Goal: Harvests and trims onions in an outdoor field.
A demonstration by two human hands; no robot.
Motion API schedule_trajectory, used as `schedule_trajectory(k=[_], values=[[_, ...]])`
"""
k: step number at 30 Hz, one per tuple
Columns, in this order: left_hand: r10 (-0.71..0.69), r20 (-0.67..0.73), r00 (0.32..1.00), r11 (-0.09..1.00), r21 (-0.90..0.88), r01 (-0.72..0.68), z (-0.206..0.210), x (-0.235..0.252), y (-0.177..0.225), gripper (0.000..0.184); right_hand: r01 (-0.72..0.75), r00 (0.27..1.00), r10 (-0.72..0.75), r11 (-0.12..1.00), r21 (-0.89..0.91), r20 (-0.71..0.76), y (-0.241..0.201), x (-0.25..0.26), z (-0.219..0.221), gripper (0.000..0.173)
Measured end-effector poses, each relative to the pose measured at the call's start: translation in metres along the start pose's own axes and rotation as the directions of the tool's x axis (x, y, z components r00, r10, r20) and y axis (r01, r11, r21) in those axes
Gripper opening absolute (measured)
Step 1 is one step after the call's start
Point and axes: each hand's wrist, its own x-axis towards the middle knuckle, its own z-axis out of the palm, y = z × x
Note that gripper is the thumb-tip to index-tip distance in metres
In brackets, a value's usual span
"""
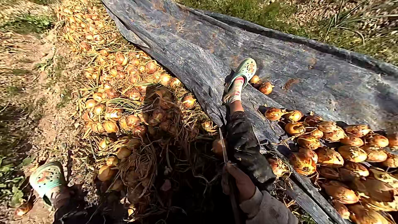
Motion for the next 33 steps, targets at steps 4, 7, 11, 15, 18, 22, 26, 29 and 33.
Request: schedule_trajectory(k=[4, 7, 11, 15, 18, 22, 26, 29, 33], values=[[0.546, 0.065, 0.835, 0.837, -0.094, -0.539, -0.009, -0.017, 0.177, 0.045, 0.133, 0.981, -0.154, 0.976, 0.170, 0.119, 0.024, 0.015, -0.011, 0.024], [0.767, 0.286, 0.575, 0.628, -0.151, -0.763, -0.001, -0.022, 0.334, 0.049, 0.194, 0.960, -0.243, 0.934, 0.301, 0.137, 0.036, 0.022, -0.016, 0.021], [0.784, 0.321, 0.532, 0.618, -0.324, -0.716, 0.053, -0.015, 0.465, 0.072, 0.252, 0.933, -0.333, 0.875, 0.413, 0.136, 0.044, 0.030, -0.025, 0.039], [0.723, 0.346, 0.598, 0.689, -0.430, -0.584, 0.062, -0.013, 0.488, 0.082, 0.243, 0.919, -0.344, 0.880, 0.408, 0.194, 0.042, 0.028, -0.033, 0.049], [0.645, 0.225, 0.731, 0.598, -0.743, -0.299, 0.057, -0.004, 0.479, 0.093, 0.230, 0.913, -0.347, 0.874, 0.429, 0.216, 0.040, 0.029, -0.035, 0.046], [0.528, 0.071, 0.846, -0.080, -0.988, 0.132, 0.024, -0.012, 0.494, 0.073, 0.289, 0.858, -0.454, 0.814, 0.504, 0.241, 0.046, 0.031, -0.035, 0.042], [0.605, -0.427, 0.672, -0.158, -0.891, -0.425, 0.006, -0.004, 0.497, 0.048, 0.316, 0.770, -0.557, 0.756, 0.573, 0.311, 0.045, 0.035, -0.041, 0.040], [0.683, -0.354, 0.639, 0.454, -0.479, -0.751, 0.012, 0.023, 0.467, 0.028, 0.286, 0.780, -0.540, 0.757, 0.588, 0.317, 0.046, 0.034, -0.043, 0.041], [0.457, 0.048, 0.888, 0.867, -0.247, -0.433, 0.026, 0.055, 0.424, 0.045, 0.260, 0.802, -0.512, 0.764, 0.591, 0.309, 0.047, 0.035, -0.041, 0.039]])
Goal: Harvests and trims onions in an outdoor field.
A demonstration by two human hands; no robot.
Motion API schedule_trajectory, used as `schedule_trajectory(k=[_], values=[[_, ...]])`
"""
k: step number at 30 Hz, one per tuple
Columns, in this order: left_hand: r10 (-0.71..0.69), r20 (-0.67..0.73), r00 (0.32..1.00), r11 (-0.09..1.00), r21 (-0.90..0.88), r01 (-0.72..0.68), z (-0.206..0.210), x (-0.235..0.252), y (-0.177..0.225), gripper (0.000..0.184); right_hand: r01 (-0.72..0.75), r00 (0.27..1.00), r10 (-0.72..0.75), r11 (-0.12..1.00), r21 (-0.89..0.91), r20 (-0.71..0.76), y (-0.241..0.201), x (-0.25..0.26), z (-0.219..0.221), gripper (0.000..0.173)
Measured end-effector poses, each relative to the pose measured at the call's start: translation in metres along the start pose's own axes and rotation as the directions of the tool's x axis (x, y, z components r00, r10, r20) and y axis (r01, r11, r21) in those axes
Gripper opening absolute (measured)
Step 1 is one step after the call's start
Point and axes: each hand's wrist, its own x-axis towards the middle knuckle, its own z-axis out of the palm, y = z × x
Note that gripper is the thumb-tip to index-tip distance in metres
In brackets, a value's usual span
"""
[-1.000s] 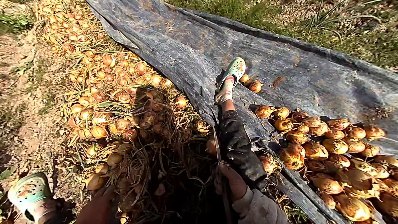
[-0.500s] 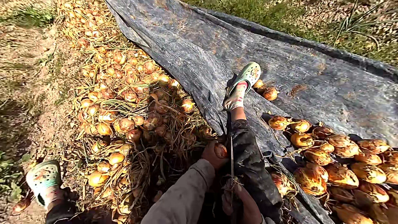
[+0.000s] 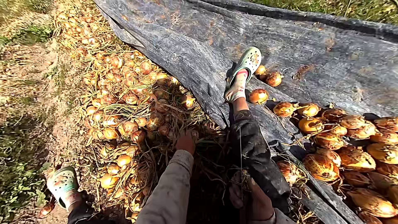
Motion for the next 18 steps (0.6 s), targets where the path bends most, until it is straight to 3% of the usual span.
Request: schedule_trajectory(k=[5, 8, 10, 12, 15, 18], values=[[-0.245, 0.108, 0.963, 0.965, -0.069, 0.253, 0.004, -0.015, -0.024, 0.050, -0.030, 0.999, 0.029, 0.999, -0.032, -0.017, 0.005, 0.003, -0.001, 0.041], [-0.257, 0.222, 0.941, 0.966, 0.057, 0.250, -0.010, -0.021, -0.014, 0.043, -0.061, 0.997, 0.058, 0.997, -0.047, -0.052, 0.005, 0.004, -0.001, 0.043], [-0.203, 0.305, 0.931, 0.979, 0.038, 0.200, -0.016, -0.022, -0.014, 0.041, -0.094, 0.992, 0.087, 0.992, -0.079, -0.091, 0.006, 0.004, 0.000, 0.045], [-0.095, 0.304, 0.948, 0.971, -0.181, 0.155, -0.015, -0.027, -0.027, 0.040, -0.137, 0.984, 0.122, 0.984, -0.115, -0.127, 0.008, 0.004, 0.000, 0.047], [0.006, 0.145, 0.989, 0.778, -0.622, 0.087, -0.007, -0.057, -0.051, 0.039, -0.190, 0.971, 0.164, 0.971, -0.144, -0.172, 0.008, 0.006, 0.001, 0.046], [-0.009, -0.029, 1.000, 0.630, -0.776, -0.017, 0.005, -0.101, -0.063, 0.029, -0.249, 0.956, 0.208, 0.949, -0.194, -0.209, 0.009, 0.006, 0.005, 0.040]])
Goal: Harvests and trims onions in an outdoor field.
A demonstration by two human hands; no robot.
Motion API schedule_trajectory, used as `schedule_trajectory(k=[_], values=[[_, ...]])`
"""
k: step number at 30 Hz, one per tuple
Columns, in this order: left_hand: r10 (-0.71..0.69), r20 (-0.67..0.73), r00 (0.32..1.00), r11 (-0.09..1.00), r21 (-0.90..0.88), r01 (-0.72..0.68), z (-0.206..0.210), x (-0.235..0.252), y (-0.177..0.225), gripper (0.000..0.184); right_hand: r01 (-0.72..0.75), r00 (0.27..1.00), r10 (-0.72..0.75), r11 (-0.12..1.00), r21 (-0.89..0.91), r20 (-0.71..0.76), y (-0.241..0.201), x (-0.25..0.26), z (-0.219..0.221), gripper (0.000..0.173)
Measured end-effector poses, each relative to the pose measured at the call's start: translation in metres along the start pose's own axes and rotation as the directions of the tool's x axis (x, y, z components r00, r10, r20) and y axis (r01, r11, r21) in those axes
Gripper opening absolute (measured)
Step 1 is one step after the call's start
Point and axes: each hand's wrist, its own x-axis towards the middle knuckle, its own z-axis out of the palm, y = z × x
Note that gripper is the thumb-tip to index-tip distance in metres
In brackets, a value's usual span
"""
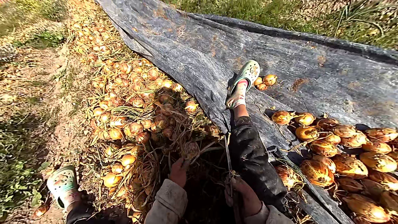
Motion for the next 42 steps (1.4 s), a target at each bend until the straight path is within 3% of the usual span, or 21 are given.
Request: schedule_trajectory(k=[4, 7, 10, 13, 16, 19, 21, 24, 27, 29, 31, 32, 34, 38, 40, 42], values=[[0.197, -0.145, 0.970, 0.974, -0.085, -0.210, 0.006, -0.044, -0.007, 0.028, -0.057, 0.998, 0.057, 0.996, -0.065, 0.005, -0.001, -0.001, 0.003, 0.043], [0.374, -0.220, 0.901, 0.865, -0.267, -0.425, 0.007, -0.057, -0.002, 0.021, -0.038, 0.999, 0.038, 0.994, -0.100, 0.000, -0.001, -0.005, 0.005, 0.044], [0.537, -0.139, 0.832, 0.742, -0.393, -0.544, -0.002, -0.068, 0.003, 0.024, -0.025, 0.998, 0.032, 0.994, -0.103, 0.062, 0.000, -0.005, 0.004, 0.059], [0.570, -0.003, 0.821, 0.733, -0.449, -0.511, -0.013, -0.089, 0.010, 0.028, 0.021, 0.975, 0.000, 0.995, -0.095, 0.220, 0.005, -0.006, 0.003, 0.064], [0.540, 0.151, 0.828, 0.824, -0.295, -0.484, -0.019, -0.115, 0.021, 0.033, 0.101, 0.953, -0.032, 0.971, -0.217, 0.301, 0.000, -0.011, 0.014, 0.080], [0.594, 0.125, 0.795, 0.798, 0.041, -0.602, -0.012, -0.126, 0.037, 0.032, 0.139, 0.945, -0.001, 0.907, -0.398, 0.327, -0.012, -0.022, 0.026, 0.096], [0.690, 0.134, 0.711, 0.666, 0.267, -0.696, -0.005, -0.122, 0.043, 0.027, 0.099, 0.959, 0.034, 0.890, -0.445, 0.281, -0.007, -0.026, 0.033, 0.087], [0.770, 0.190, 0.610, 0.496, 0.423, -0.758, 0.008, -0.111, 0.039, 0.026, -0.013, 0.998, 0.031, 0.941, -0.338, 0.048, 0.013, -0.022, 0.036, 0.047], [0.695, 0.278, 0.663, 0.490, 0.492, -0.720, 0.015, -0.110, 0.035, 0.038, -0.075, 0.996, 0.081, 0.983, -0.168, 0.025, 0.019, -0.013, 0.021, 0.034], [0.657, 0.315, 0.685, 0.483, 0.523, -0.703, 0.019, -0.110, 0.035, 0.046, -0.085, 0.993, 0.088, 0.995, -0.046, 0.079, 0.021, -0.011, 0.016, 0.043], [0.709, 0.323, 0.627, 0.398, 0.550, -0.734, 0.026, -0.108, 0.032, 0.038, -0.089, 0.992, 0.088, 0.996, 0.015, 0.089, 0.018, -0.011, 0.015, 0.052], [0.748, 0.308, 0.588, 0.357, 0.561, -0.747, 0.029, -0.106, 0.030, 0.031, -0.076, 0.995, 0.073, 0.997, 0.034, 0.073, 0.018, -0.011, 0.016, 0.048], [0.774, 0.273, 0.572, 0.356, 0.559, -0.749, 0.037, -0.100, 0.026, 0.020, -0.022, 1.000, 0.021, 0.998, 0.057, 0.020, 0.017, -0.012, 0.016, 0.033], [0.669, 0.315, 0.673, 0.586, 0.332, -0.739, 0.056, -0.081, 0.041, 0.016, 0.247, 0.967, -0.248, 0.968, -0.035, -0.050, 0.000, -0.017, 0.015, 0.022], [0.709, 0.352, 0.611, 0.564, 0.238, -0.791, 0.072, -0.066, 0.063, 0.016, 0.379, 0.900, -0.412, 0.901, -0.213, -0.141, -0.019, -0.019, 0.009, 0.020], [0.820, 0.310, 0.481, 0.448, 0.177, -0.876, 0.093, -0.047, 0.092, 0.012, 0.488, 0.804, -0.576, 0.780, -0.392, -0.147, -0.046, -0.021, -0.006, 0.023]])
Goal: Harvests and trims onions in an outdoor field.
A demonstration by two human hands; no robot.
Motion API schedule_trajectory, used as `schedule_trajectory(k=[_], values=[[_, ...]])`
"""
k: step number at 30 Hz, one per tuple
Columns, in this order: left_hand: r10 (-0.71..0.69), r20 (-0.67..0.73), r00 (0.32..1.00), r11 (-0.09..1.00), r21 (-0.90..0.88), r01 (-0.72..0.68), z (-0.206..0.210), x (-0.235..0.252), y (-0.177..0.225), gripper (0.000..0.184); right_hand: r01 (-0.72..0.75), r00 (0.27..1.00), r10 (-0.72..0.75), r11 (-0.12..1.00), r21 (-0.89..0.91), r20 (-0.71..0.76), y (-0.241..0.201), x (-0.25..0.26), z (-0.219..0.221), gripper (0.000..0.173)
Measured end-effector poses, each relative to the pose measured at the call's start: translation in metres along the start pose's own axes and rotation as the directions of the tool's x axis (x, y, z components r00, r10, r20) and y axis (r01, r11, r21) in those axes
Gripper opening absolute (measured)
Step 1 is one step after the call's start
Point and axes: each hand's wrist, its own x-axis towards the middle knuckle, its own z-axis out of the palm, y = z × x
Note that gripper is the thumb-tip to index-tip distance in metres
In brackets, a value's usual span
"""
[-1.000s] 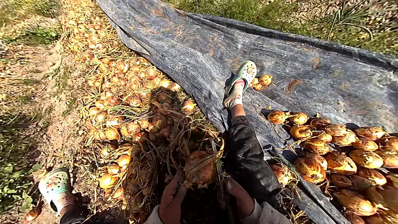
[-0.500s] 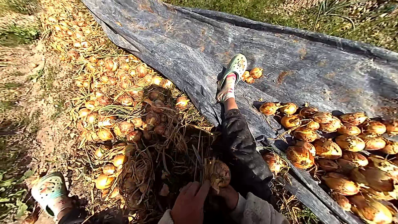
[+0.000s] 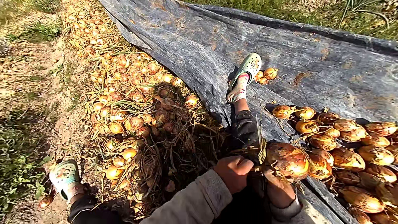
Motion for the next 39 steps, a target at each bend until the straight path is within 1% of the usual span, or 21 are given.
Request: schedule_trajectory(k=[1, 2, 3, 4, 5, 6, 7, 8, 10, 11, 13, 14, 15, 17, 18, 22, 25, 28, 33, 36, 39], values=[[0.037, -0.026, 0.999, 0.999, -0.008, -0.038, 0.003, 0.021, 0.003, 0.011, 0.099, 0.995, -0.102, 0.991, -0.091, -0.021, -0.011, 0.009, -0.010, 0.023], [0.003, -0.005, 1.000, 1.000, -0.007, -0.003, 0.004, 0.043, 0.009, 0.013, 0.194, 0.979, -0.201, 0.966, -0.169, -0.029, -0.023, 0.017, -0.020, 0.025], [-0.117, 0.089, 0.989, 0.993, 0.007, 0.117, 0.001, 0.063, 0.013, 0.017, 0.257, 0.962, -0.270, 0.943, -0.212, -0.036, -0.038, 0.023, -0.027, 0.029], [-0.307, 0.232, 0.923, 0.951, 0.035, 0.308, -0.004, 0.082, 0.010, 0.023, 0.293, 0.951, -0.306, 0.932, -0.214, -0.034, -0.056, 0.027, -0.032, 0.035], [-0.464, 0.322, 0.825, 0.879, 0.054, 0.473, -0.006, 0.095, -0.006, 0.026, 0.306, 0.948, -0.317, 0.930, -0.206, -0.025, -0.074, 0.029, -0.037, 0.042], [-0.565, 0.351, 0.747, 0.811, 0.070, 0.581, -0.005, 0.097, -0.028, 0.028, 0.307, 0.948, -0.319, 0.927, -0.214, -0.019, -0.089, 0.031, -0.044, 0.048], [-0.622, 0.351, 0.700, 0.765, 0.080, 0.640, -0.004, 0.090, -0.051, 0.031, 0.301, 0.949, -0.314, 0.922, -0.244, -0.016, -0.098, 0.032, -0.051, 0.054], [-0.648, 0.334, 0.684, 0.743, 0.080, 0.665, -0.003, 0.078, -0.071, 0.038, 0.279, 0.956, -0.293, 0.920, -0.275, -0.012, -0.103, 0.033, -0.056, 0.060], [-0.678, 0.268, 0.685, 0.725, 0.084, 0.684, -0.005, 0.049, -0.102, 0.065, 0.181, 0.977, -0.205, 0.944, -0.274, -0.059, -0.098, 0.029, -0.054, 0.067], [-0.685, 0.216, 0.696, 0.721, 0.062, 0.690, -0.010, 0.035, -0.115, 0.068, 0.113, 0.987, -0.139, 0.960, -0.258, -0.082, -0.094, 0.024, -0.047, 0.067], [-0.734, 0.180, 0.655, 0.667, 0.010, 0.745, -0.024, 0.010, -0.142, 0.059, 0.031, 0.996, -0.050, 0.974, -0.226, -0.077, -0.076, 0.015, -0.035, 0.055], [-0.782, 0.183, 0.596, 0.612, 0.039, 0.790, -0.031, 0.001, -0.154, 0.051, 0.004, 0.997, -0.019, 0.978, -0.209, -0.072, -0.064, 0.010, -0.029, 0.051], [-0.816, 0.201, 0.541, 0.572, 0.149, 0.807, -0.036, -0.006, -0.165, 0.046, -0.032, 0.998, 0.020, 0.981, -0.190, -0.068, -0.054, 0.005, -0.023, 0.049], [-0.855, 0.314, 0.413, 0.518, 0.457, 0.724, -0.044, -0.010, -0.167, 0.042, -0.083, 0.997, 0.083, 0.987, -0.141, -0.005, -0.036, -0.002, -0.012, 0.050], [-0.853, 0.355, 0.383, 0.522, 0.545, 0.656, -0.048, -0.011, -0.161, 0.041, -0.110, 0.993, 0.116, 0.983, -0.146, 0.036, -0.032, -0.006, -0.006, 0.049], [-0.754, 0.521, 0.400, 0.653, 0.530, 0.541, -0.068, -0.039, -0.149, 0.047, -0.178, 0.964, 0.229, 0.934, -0.311, 0.138, -0.030, -0.013, 0.008, 0.038], [-0.781, 0.534, 0.325, 0.622, 0.614, 0.485, -0.075, -0.047, -0.143, 0.073, -0.168, 0.942, 0.257, 0.918, -0.359, 0.217, -0.019, -0.009, 0.008, 0.035], [-0.798, 0.536, 0.275, 0.602, 0.685, 0.411, -0.079, -0.039, -0.153, 0.064, -0.173, 0.917, 0.285, 0.915, -0.363, 0.280, -0.013, -0.013, 0.013, 0.032], [-0.809, 0.520, 0.272, 0.585, 0.752, 0.303, -0.084, -0.024, -0.171, 0.041, -0.221, 0.896, 0.329, 0.914, -0.340, 0.300, -0.019, -0.027, 0.020, 0.029], [-0.785, 0.549, 0.287, 0.611, 0.761, 0.216, -0.095, -0.033, -0.174, 0.033, -0.311, 0.860, 0.421, 0.880, -0.359, 0.288, -0.015, -0.032, 0.013, 0.030], [-0.776, 0.532, 0.339, 0.622, 0.732, 0.277, -0.108, -0.042, -0.155, 0.033, -0.376, 0.815, 0.502, 0.839, -0.393, 0.290, -0.006, -0.029, 0.009, 0.032]])
